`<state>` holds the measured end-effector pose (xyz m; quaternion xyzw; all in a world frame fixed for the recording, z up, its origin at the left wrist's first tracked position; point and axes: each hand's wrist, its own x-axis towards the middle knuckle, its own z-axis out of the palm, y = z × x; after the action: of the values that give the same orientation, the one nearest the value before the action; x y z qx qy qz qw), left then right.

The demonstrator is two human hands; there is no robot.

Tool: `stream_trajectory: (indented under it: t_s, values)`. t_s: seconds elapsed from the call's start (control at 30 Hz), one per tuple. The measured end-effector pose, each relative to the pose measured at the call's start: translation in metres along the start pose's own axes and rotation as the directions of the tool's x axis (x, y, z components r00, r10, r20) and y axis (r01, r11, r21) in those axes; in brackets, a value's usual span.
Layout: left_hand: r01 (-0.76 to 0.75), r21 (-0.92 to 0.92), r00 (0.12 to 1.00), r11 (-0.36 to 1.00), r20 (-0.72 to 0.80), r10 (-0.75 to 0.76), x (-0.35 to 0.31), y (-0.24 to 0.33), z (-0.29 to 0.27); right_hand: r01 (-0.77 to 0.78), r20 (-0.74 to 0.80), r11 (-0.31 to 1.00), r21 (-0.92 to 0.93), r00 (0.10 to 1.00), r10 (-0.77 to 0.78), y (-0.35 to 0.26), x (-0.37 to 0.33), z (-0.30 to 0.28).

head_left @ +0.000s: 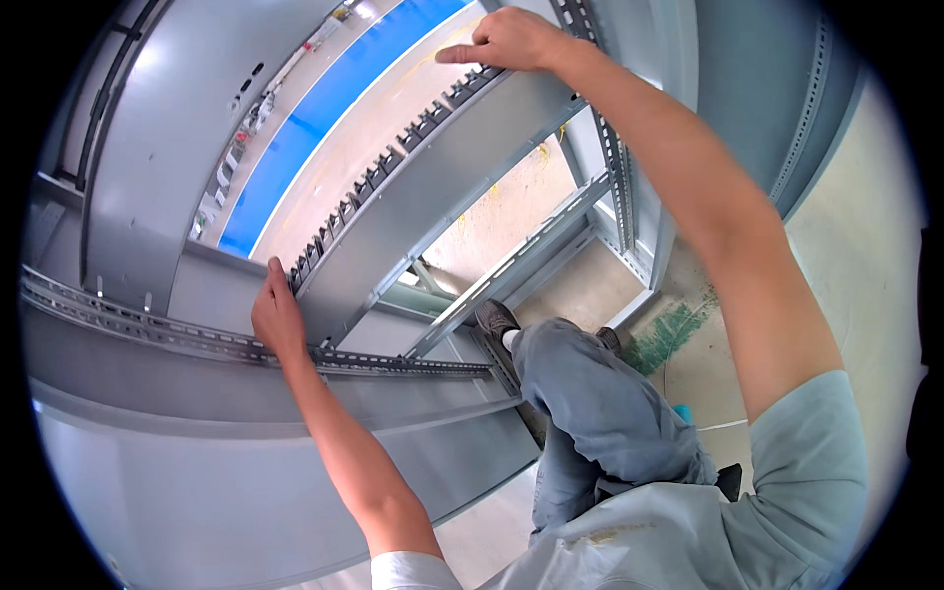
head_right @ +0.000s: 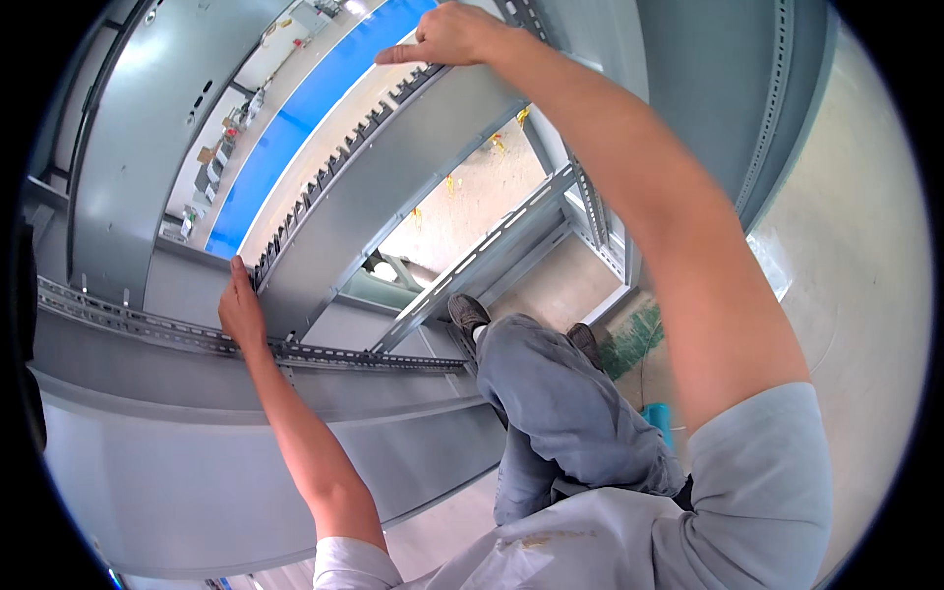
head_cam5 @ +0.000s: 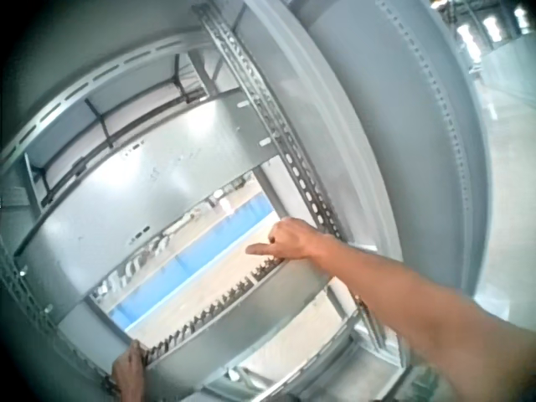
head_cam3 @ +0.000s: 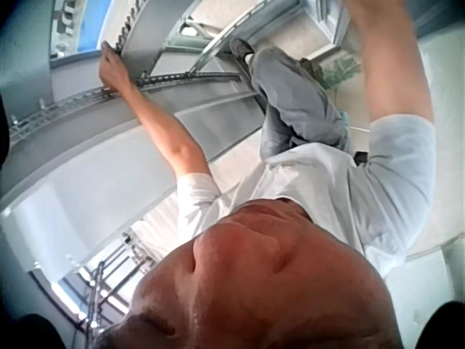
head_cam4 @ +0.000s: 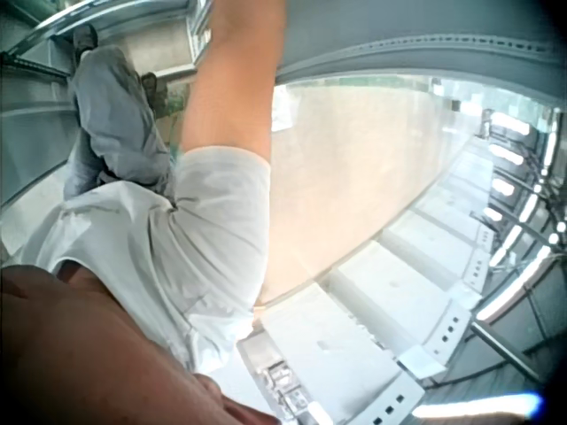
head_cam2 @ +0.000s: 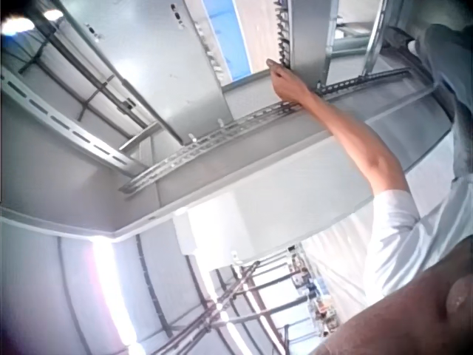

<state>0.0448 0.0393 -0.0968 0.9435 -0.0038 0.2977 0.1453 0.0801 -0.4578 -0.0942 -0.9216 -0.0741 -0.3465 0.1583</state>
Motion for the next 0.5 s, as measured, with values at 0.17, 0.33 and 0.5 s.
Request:
stream_trajectory:
  t_s: [0.17,0.33,0.5]
  values:
    - [0.035,0.043,0.999,0.998,0.004,-0.035,0.003,-0.005,0.002,-0.089,0.122,0.988,0.129,0.99,0.074,-0.009,-0.007,-0.018]
    - [0.056,0.017,0.998,0.998,0.025,-0.057,0.005,-0.007,0.003,-0.095,0.103,0.988,0.12,0.991,0.082,-0.005,-0.003,-0.01]
    - [0.016,0.029,0.999,0.999,-0.041,-0.015,0.001,-0.004,0.002,-0.11,0.07,0.991,0.081,0.992,0.104,-0.006,0.0,-0.003]
